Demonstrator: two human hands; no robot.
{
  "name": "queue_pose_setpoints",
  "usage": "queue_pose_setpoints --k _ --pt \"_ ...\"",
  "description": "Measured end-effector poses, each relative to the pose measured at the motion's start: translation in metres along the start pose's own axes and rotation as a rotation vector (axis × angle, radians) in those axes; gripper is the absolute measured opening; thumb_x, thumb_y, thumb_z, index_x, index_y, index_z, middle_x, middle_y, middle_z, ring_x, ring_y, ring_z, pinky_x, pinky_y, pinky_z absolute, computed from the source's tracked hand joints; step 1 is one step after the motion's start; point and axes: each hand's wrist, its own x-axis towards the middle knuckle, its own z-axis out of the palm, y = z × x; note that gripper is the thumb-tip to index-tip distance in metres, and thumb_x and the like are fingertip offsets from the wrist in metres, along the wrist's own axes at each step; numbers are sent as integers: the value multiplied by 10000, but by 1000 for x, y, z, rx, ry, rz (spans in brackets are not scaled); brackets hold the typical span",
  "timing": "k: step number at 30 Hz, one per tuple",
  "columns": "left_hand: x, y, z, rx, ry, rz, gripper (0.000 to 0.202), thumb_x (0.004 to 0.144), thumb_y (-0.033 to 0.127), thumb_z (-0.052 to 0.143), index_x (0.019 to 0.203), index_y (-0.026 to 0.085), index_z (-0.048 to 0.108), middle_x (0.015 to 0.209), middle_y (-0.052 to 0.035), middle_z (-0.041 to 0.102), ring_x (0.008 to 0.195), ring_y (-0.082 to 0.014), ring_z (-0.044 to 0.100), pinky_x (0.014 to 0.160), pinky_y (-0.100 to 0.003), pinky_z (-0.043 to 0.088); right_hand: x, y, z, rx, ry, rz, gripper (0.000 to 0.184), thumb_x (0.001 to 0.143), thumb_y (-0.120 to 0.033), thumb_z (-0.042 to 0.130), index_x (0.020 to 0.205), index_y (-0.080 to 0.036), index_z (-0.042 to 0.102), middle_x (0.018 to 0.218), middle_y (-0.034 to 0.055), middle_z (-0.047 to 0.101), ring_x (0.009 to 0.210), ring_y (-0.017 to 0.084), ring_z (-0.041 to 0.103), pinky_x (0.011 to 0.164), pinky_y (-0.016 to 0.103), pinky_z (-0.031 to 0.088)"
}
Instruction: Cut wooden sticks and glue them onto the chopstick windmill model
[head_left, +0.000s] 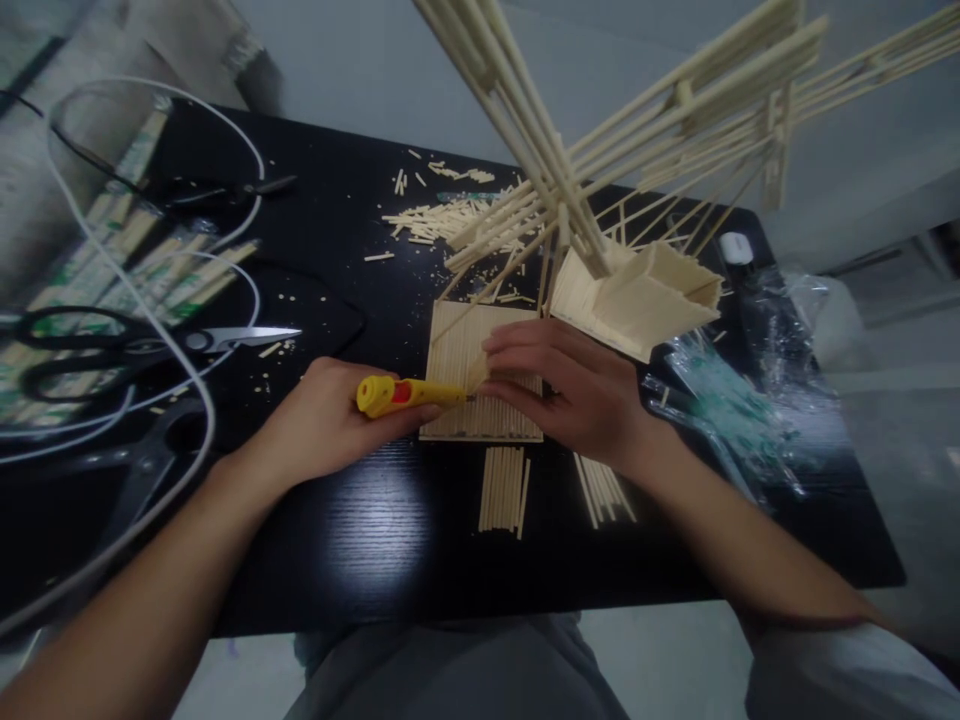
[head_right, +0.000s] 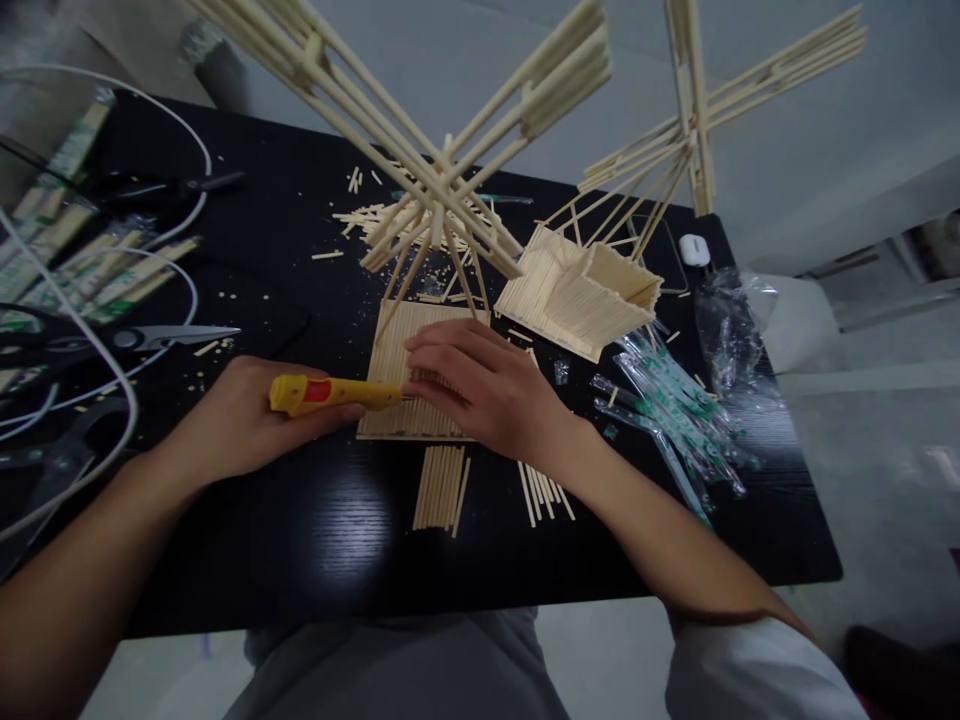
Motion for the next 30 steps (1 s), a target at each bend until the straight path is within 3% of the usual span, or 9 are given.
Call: queue_pose_setpoints --k 10,15,20,24,27,30 --pt "-1 -3 0 65 10 13 498 883 601 708 588 214 601 507 34 509 455 -99 430 440 -265 305 -2 4 3 -7 19 -40 48 1032 -190 707 1068 -220 716 1129 89 803 1110 201 775 974 374 669" --pt "0 -1 0 62 19 26 511 884 593 719 575 216 567 508 39 497 450 -97 430 427 -267 303 -3 4 3 -40 17 -36 165 1032 -189 708 1196 -210 711 1160 90 798 1117 200 768 984 374 671" --pt "-1 -2 0 59 20 38 520 892 588 722 567 220 552 504 41 480 446 -97 410 430 -277 297 -6 6 6 -49 10 -69 122 1042 -174 687 1142 -207 748 1192 79 800 1156 207 761 1021 403 674" --pt "-2 -3 0 50 20 46 494 896 583 728 592 221 583 519 39 504 457 -99 425 433 -275 305 -2 5 0 -46 10 -96 205 1008 -189 738 1211 -164 744 1194 114 805 1162 221 764 1041 382 659" --pt "-2 -3 -1 31 14 71 479 908 564 726 601 221 593 513 39 503 449 -96 421 422 -271 304 5 -3 -17 -74 80 34 291 995 -238 765 1281 -201 728 1216 110 805 1118 227 781 998 382 665" --pt "-1 -1 -3 2 14 76 488 906 547 732 585 219 566 504 40 485 437 -93 409 400 -268 292 7 -15 -37 -136 139 196 139 1013 -184 714 1097 -279 771 1094 57 823 1008 223 801 917 381 676"
